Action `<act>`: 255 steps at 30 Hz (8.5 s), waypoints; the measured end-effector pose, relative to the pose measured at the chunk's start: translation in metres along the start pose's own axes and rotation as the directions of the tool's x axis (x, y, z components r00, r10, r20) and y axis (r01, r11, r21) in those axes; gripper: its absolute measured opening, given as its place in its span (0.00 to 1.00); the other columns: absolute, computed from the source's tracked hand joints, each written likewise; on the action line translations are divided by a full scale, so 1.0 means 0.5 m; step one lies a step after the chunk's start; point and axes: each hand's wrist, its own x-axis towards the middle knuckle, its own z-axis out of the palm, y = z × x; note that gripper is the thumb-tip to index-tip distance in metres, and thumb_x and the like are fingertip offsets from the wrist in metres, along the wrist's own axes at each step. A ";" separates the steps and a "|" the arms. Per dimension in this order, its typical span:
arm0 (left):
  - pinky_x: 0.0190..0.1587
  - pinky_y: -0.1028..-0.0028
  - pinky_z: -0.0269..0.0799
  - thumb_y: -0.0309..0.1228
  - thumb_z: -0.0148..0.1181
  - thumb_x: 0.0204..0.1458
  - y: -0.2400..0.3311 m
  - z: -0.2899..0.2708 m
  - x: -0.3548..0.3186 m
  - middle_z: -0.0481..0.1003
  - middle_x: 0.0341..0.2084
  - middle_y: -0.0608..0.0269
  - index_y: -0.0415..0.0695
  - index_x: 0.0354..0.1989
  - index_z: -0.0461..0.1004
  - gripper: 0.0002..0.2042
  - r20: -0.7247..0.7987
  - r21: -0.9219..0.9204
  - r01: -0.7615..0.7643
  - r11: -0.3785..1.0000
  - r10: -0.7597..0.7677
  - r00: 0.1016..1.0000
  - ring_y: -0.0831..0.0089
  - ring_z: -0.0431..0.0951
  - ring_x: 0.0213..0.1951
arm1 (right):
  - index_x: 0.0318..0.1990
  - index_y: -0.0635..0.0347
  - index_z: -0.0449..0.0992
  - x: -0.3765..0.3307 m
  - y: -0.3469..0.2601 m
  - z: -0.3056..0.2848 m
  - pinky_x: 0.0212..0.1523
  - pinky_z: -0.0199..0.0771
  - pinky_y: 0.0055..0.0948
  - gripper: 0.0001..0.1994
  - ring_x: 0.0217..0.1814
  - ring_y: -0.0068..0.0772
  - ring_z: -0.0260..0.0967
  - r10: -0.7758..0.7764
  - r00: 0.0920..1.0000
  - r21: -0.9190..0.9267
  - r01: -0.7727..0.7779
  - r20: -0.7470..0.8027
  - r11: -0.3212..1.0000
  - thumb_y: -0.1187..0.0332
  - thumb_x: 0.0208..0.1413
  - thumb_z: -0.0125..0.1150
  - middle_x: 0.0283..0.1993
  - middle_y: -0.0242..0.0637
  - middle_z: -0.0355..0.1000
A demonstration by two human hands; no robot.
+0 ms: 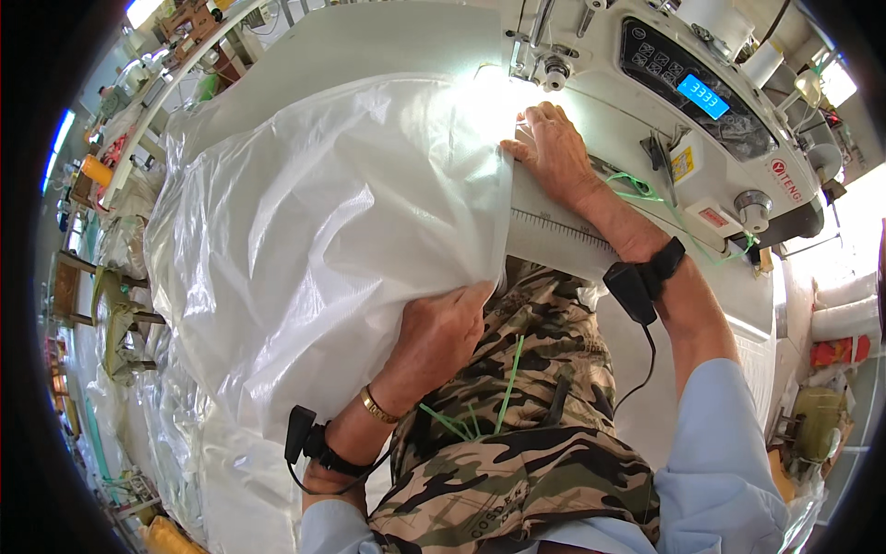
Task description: Sewing large white plastic or fabric sheets using an industrial sewing machine.
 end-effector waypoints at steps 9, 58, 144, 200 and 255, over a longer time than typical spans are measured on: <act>0.34 0.61 0.77 0.17 0.59 0.48 -0.009 0.000 -0.006 0.79 0.31 0.47 0.37 0.44 0.78 0.13 -0.060 -0.046 0.022 0.999 -0.024 0.998 0.50 0.81 0.32 | 0.50 0.62 0.77 -0.010 -0.008 0.005 0.60 0.68 0.48 0.23 0.58 0.43 0.68 -0.091 0.995 -0.137 0.097 0.049 0.986 0.49 0.63 0.54 0.47 0.43 0.73; 0.30 0.58 0.72 0.22 0.58 0.50 0.030 0.035 0.058 0.77 0.27 0.53 0.40 0.38 0.73 0.07 -0.135 0.380 -0.024 0.925 0.081 0.988 0.53 0.79 0.29 | 0.48 0.56 0.80 -0.022 -0.011 -0.001 0.60 0.59 0.50 0.20 0.62 0.44 0.64 0.108 0.987 -0.049 -0.103 0.116 0.993 0.49 0.63 0.54 0.56 0.46 0.71; 0.69 0.39 0.42 0.18 0.50 0.53 -0.093 0.072 -0.116 0.48 0.72 0.44 0.41 0.71 0.56 0.33 -0.279 0.611 0.171 0.773 0.008 0.960 0.41 0.50 0.72 | 0.54 0.63 0.76 -0.374 -0.285 0.106 0.37 0.69 0.24 0.19 0.38 0.21 0.70 0.225 0.684 0.714 -0.695 0.694 -0.087 0.60 0.60 0.64 0.42 0.31 0.76; 0.24 0.83 0.60 0.21 0.63 0.56 0.087 -0.099 -0.133 0.68 0.17 0.75 0.37 0.28 0.74 0.05 -0.136 -0.271 0.301 0.914 -0.346 0.928 0.89 0.64 0.21 | 0.41 0.64 0.71 -0.476 -0.252 -0.083 0.35 0.72 0.39 0.07 0.31 0.47 0.72 0.119 0.938 0.841 -0.345 0.325 0.417 0.73 0.58 0.60 0.29 0.47 0.69; 0.30 0.76 0.67 0.20 0.62 0.55 0.020 -0.078 -0.191 0.76 0.27 0.61 0.35 0.40 0.79 0.06 -0.248 -0.125 0.384 0.915 -0.403 0.881 0.75 0.72 0.26 | 0.36 0.57 0.73 -0.089 -0.146 -0.018 0.62 0.62 0.40 0.06 0.55 0.39 0.66 -0.477 0.878 0.478 0.438 -0.044 0.762 0.67 0.55 0.63 0.41 0.35 0.72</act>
